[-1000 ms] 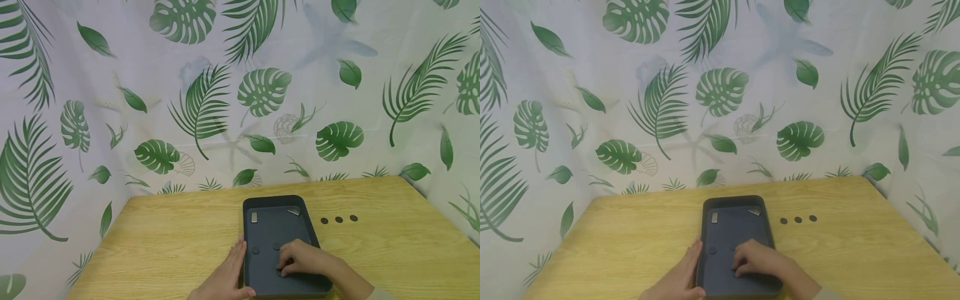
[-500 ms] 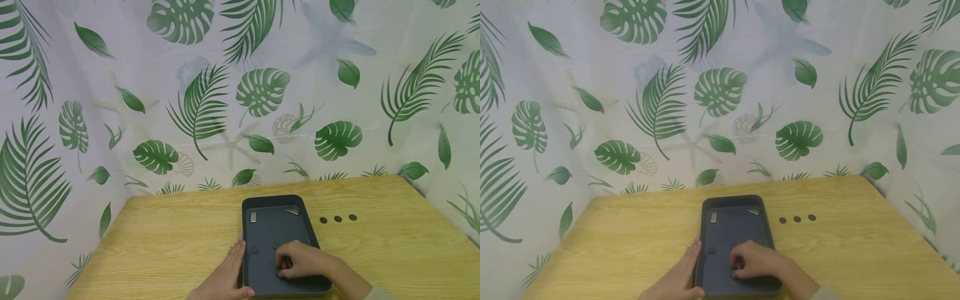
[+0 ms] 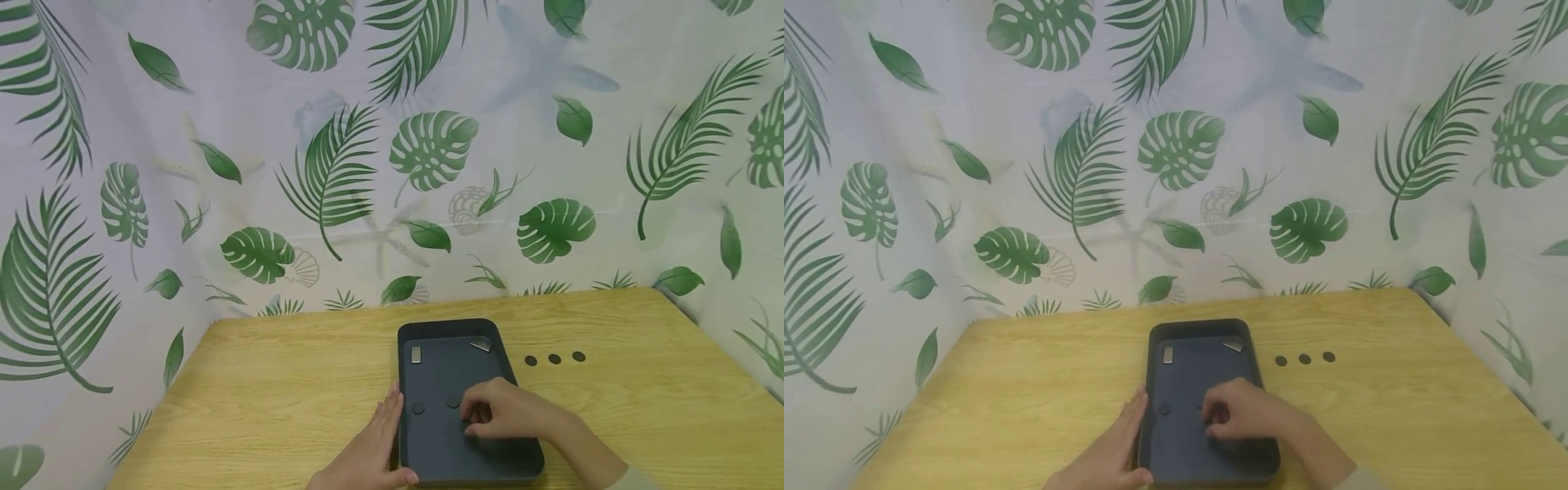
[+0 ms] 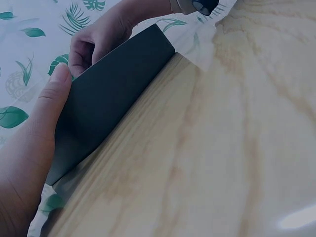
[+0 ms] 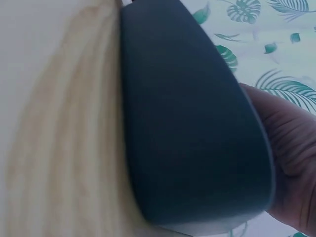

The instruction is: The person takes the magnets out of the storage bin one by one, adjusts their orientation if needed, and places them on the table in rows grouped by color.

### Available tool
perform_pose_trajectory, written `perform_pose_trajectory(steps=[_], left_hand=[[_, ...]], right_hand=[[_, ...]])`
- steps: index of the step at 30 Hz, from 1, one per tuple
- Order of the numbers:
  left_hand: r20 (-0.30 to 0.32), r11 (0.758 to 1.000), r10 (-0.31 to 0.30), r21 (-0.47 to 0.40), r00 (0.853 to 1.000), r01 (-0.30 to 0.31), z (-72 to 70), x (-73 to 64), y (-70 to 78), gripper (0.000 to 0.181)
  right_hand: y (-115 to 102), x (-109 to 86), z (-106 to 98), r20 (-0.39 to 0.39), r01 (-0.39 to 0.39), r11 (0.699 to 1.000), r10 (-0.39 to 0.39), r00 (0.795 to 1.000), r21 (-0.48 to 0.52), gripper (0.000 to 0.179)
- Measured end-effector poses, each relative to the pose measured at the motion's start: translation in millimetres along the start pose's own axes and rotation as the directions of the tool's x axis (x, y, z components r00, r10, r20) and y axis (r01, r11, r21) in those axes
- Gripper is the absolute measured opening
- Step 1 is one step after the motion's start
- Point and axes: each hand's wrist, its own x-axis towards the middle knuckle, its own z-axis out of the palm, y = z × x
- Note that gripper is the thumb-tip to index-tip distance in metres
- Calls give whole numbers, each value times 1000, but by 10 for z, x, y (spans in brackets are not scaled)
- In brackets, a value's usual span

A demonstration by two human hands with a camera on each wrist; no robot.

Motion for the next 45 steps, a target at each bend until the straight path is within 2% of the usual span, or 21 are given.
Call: perform_pose_trajectory(steps=[6, 10, 13, 21, 24, 30, 36, 43, 45], left_hand=[[-4, 1000, 25, 9, 1000, -25, -2, -3, 1, 101], [-16, 999, 33, 28, 999, -33, 9, -3, -3, 101], [-10, 999, 29, 24, 1000, -29, 4, -6, -1, 101], [-8, 1000, 21, 12, 1000, -20, -6, -4, -3, 101], [-8, 1000, 18, 5, 1000, -18, -6, -4, -3, 101], [4, 1000, 17, -3, 1000, -17, -19, -3, 17, 101], [1, 1000, 18, -3, 1000, -18, -21, -2, 26, 101], [-3, 1000, 21, 0, 1000, -21, -21, -2, 24, 102], [-5, 1000, 23, -1, 1000, -23, -18, -1, 19, 102]], right_hand=[[35, -58, -130, -48, 16, 1000, -17, 999, -26, 5], [32, -114, -236, -76, -22, 1000, 21, 997, -19, 6], [15, -179, -340, -107, -83, 996, 80, 991, -20, 6], [44, -390, -607, -233, -198, 972, 165, 958, -126, 9], [80, -442, -660, -250, -280, 954, 247, 936, -106, 8], [224, -526, -696, -229, -370, 928, 351, 908, -46, 11], [370, -615, -698, -237, -434, 897, 406, 883, -83, 13], [517, -652, -643, -181, -466, 878, 444, 878, -110, 11], [548, -649, -618, -158, -485, 868, 467, 870, -105, 11]])
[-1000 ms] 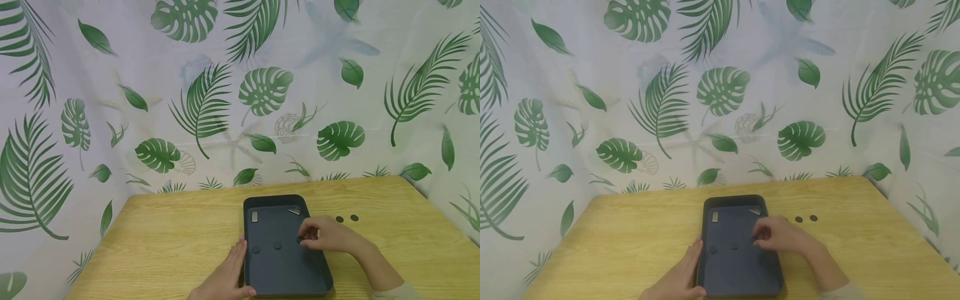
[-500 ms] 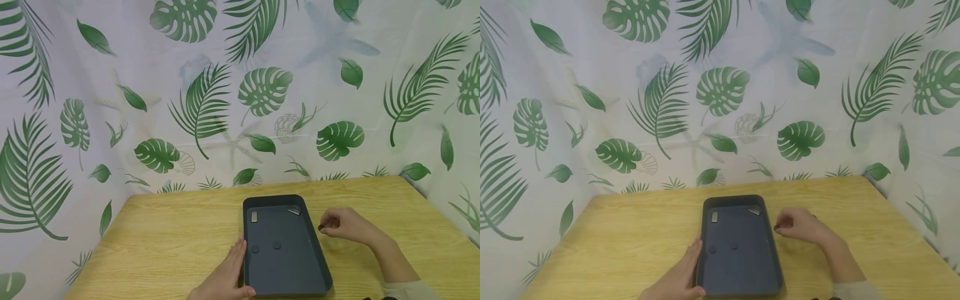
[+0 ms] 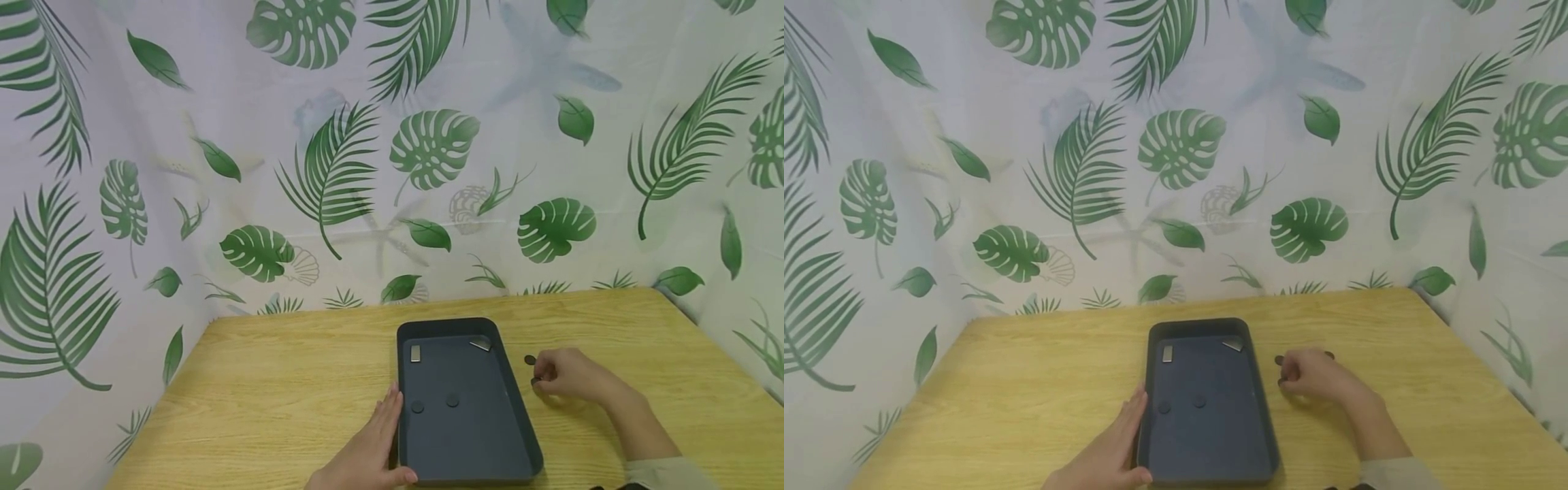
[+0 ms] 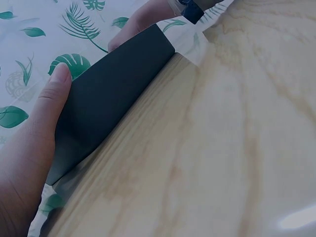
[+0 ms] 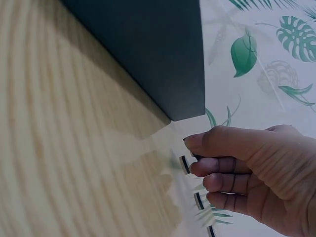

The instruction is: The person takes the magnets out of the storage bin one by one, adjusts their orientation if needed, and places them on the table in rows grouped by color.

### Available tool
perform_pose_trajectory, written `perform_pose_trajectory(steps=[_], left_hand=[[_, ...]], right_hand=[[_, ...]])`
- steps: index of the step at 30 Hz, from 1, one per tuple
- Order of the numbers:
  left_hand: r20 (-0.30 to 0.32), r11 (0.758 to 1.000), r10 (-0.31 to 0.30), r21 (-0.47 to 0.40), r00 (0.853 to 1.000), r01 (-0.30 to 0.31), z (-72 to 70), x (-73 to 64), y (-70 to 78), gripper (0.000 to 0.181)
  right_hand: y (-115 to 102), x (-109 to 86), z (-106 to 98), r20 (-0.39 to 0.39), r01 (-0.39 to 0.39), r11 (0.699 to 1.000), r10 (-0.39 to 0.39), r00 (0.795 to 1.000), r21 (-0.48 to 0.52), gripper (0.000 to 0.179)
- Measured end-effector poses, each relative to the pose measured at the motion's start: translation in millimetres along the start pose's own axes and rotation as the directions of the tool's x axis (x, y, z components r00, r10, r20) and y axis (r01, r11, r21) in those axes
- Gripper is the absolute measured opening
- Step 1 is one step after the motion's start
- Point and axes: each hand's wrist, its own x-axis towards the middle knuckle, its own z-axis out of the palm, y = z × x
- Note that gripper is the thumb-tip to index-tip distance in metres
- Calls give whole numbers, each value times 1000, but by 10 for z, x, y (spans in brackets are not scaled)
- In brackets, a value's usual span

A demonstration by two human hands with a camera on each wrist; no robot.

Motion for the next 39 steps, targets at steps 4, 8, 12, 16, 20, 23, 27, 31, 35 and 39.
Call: perform_pose_trajectory(steps=[4, 8, 12, 16, 20, 23, 27, 31, 35, 39], left_hand=[[-2, 1000, 1, 0, 1000, -1, 8, 0, -14, 101], [-4, 1000, 1, 3, 1000, -1, 16, 1, -18, 101], [-17, 1000, 12, 0, 1000, -12, 23, 11, -15, 100], [-11, 1000, 9, -15, 1000, -9, 20, 12, -12, 99], [-5, 1000, 3, -20, 1000, -3, 19, 8, -17, 100], [1, 1000, 3, -18, 1000, -2, 15, 7, -22, 100], [12, 1000, -1, -17, 1000, 2, 7, 6, -21, 101], [14, 1000, -5, -14, 1000, 5, 5, 7, -19, 100], [12, 1000, -8, -16, 1000, 8, 6, 8, -19, 100], [16, 1000, -11, -23, 1000, 12, 3, 7, -17, 100]], right_hand=[[34, 11, 35, 25, -16, 1000, 17, 1000, -14, 12], [36, 0, 40, 28, -15, 999, 16, 999, -36, 10], [21, -20, 30, 22, -7, 999, 8, 1000, -53, 9], [28, -23, 26, 26, -5, 998, 6, 1000, -60, 9], [49, -17, 28, 36, -5, 999, 7, 999, -52, 10], [66, -11, 31, 37, -8, 999, 10, 999, -52, 10], [65, -18, 21, 32, -17, 999, 18, 999, -37, 11], [39, -37, -10, 21, -20, 1000, 20, 1000, -5, 11], [4, -39, -51, 13, -24, 998, 23, 1000, 61, 14], [-51, -56, -88, 24, -29, 991, 26, 999, 132, 15]])
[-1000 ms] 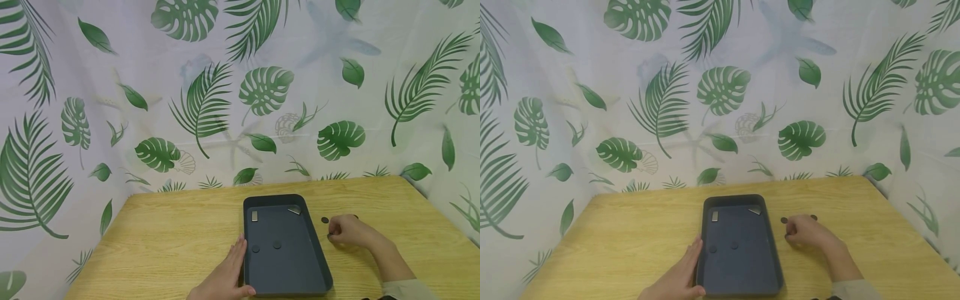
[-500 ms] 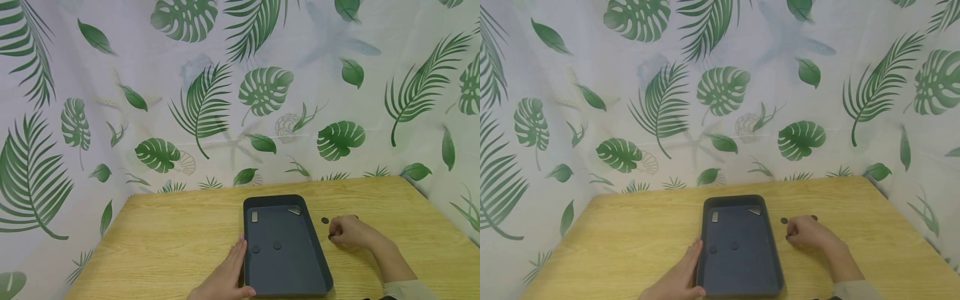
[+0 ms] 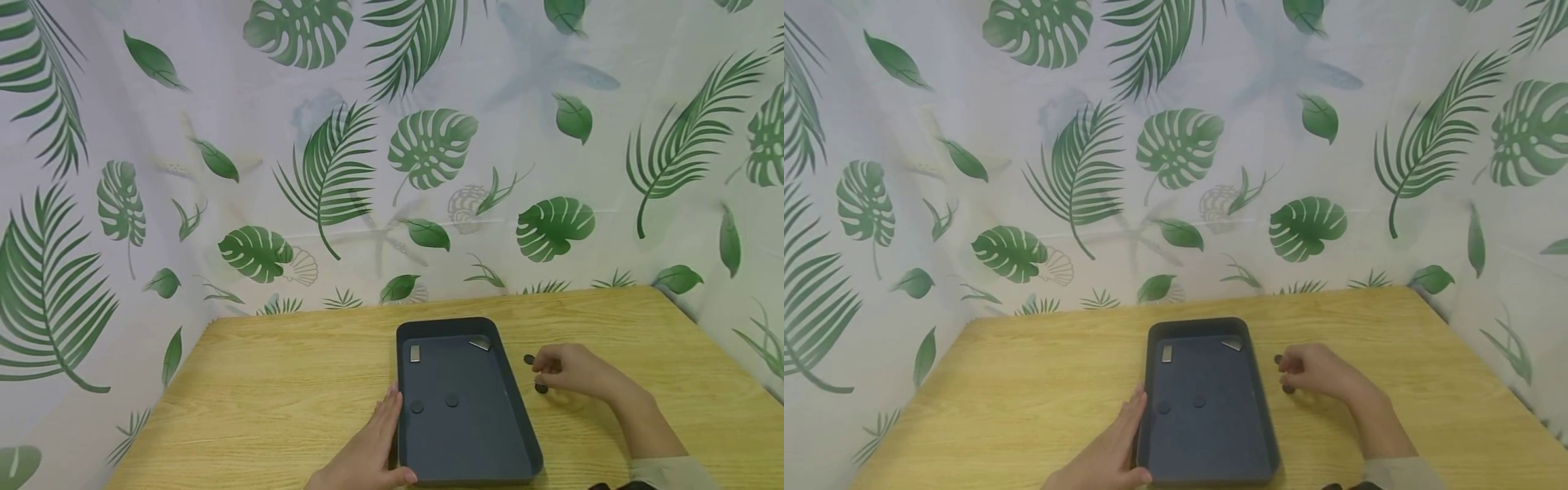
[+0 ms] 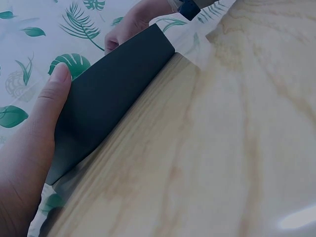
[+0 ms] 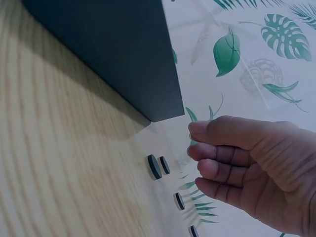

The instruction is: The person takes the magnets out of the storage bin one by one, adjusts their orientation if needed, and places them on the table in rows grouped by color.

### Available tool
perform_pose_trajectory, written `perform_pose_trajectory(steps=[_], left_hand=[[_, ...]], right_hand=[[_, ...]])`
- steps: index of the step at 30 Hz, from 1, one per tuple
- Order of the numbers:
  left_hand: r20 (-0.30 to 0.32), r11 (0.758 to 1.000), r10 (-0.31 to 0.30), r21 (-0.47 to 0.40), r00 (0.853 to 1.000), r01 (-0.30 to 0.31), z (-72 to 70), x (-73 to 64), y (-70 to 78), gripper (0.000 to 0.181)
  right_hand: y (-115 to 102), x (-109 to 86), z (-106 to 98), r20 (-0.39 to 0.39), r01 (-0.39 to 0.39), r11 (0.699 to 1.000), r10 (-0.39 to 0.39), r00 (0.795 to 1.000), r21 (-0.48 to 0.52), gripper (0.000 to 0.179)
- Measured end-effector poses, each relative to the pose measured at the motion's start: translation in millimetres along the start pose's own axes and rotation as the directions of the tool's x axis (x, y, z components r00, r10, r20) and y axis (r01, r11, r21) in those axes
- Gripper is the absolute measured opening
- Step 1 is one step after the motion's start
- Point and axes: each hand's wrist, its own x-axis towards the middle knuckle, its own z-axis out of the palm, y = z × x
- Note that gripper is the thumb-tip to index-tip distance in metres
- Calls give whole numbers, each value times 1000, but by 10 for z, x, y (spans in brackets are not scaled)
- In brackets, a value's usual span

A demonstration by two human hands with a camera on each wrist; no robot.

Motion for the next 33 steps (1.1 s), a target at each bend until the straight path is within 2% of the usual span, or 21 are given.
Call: perform_pose_trajectory(steps=[10, 18, 33], left_hand=[[1, 1000, -1, -2, 1000, 1, -2, -8, 9, 101], [-17, 1000, 12, 16, 1000, -12, 2, -16, 22, 102], [-23, 999, 22, 44, 999, -21, 3, -13, 9, 102]], right_hand=[[-97, 1, -45, -24, 27, 998, -25, 999, 62, 28], [-188, 11, -20, -76, 48, 998, -45, 996, 46, 31], [-400, 101, 153, -130, 208, 978, -204, 970, 18, 26]])
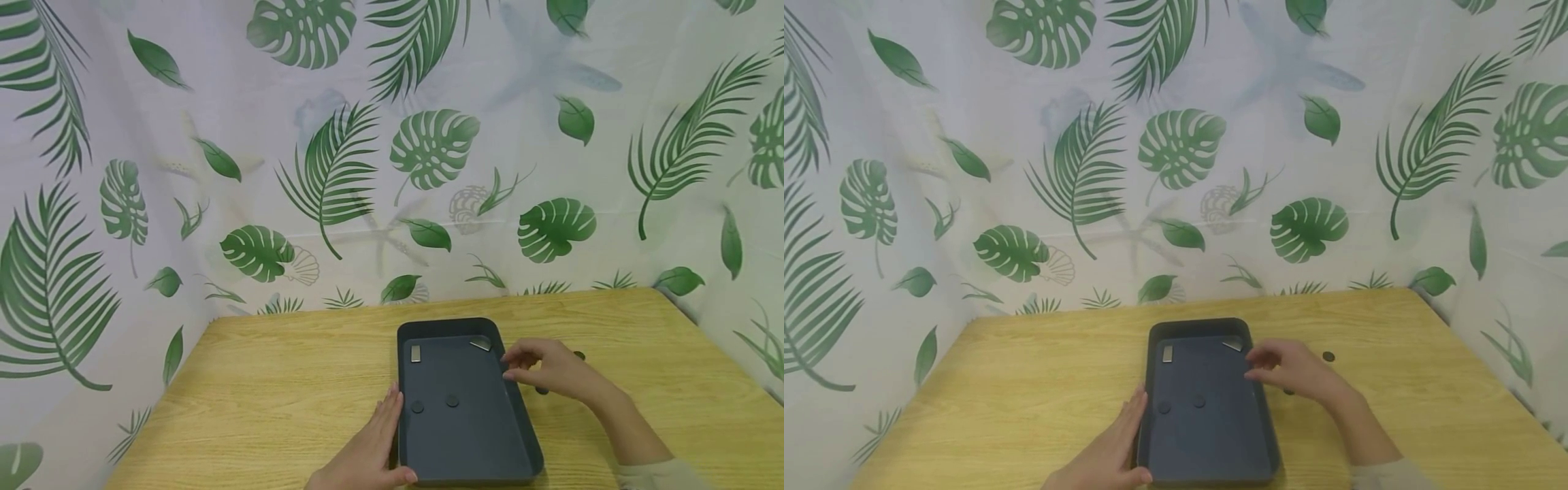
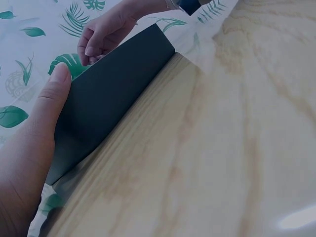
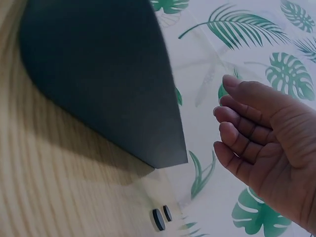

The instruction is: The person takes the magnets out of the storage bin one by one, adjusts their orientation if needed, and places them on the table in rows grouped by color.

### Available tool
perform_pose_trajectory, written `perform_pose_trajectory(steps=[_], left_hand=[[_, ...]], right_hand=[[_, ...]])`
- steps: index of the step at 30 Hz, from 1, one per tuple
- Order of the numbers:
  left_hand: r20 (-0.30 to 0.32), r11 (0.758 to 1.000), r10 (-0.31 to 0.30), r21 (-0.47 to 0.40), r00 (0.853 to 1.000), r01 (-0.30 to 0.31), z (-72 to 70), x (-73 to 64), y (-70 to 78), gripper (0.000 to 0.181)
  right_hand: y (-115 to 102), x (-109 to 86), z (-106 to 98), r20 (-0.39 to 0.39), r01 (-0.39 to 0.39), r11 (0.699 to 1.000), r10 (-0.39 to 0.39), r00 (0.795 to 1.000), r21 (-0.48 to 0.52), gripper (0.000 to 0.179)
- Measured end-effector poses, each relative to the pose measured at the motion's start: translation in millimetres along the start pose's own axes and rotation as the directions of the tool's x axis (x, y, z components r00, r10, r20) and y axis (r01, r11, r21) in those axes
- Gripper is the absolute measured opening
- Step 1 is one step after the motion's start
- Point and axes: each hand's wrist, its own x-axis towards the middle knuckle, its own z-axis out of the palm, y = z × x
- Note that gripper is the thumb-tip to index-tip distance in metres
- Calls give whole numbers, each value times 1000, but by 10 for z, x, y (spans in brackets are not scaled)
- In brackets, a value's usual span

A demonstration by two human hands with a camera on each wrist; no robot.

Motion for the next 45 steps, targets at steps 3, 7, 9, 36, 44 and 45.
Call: perform_pose_trajectory(steps=[3, 7, 9, 36, 44, 45], left_hand=[[-1, 1000, 0, 10, 1000, 0, 7, 3, -8, 102], [3, 1000, 0, 14, 1000, 0, 6, 4, -7, 102], [4, 1000, -2, 8, 1000, 2, -1, 3, 0, 102], [11, 1000, -29, -10, 1000, 29, 15, -2, 9, 99], [8, 1000, -21, -2, 1000, 21, 12, 1, 2, 99], [11, 1000, -21, -5, 1000, 21, 10, 0, 3, 100]], right_hand=[[-16, 23, 62, -6, 28, 1000, -28, 1000, 2, 25], [-50, 54, 151, -13, 59, 998, -59, 998, 10, 23], [-79, 72, 200, -22, 47, 999, -47, 999, 16, 23], [-172, 213, 765, 11, -50, 998, 49, 999, 33, 47], [-134, 247, 825, 50, -15, 997, 18, 999, -71, 45], [-137, 251, 832, 54, -15, 997, 20, 998, -81, 45]])
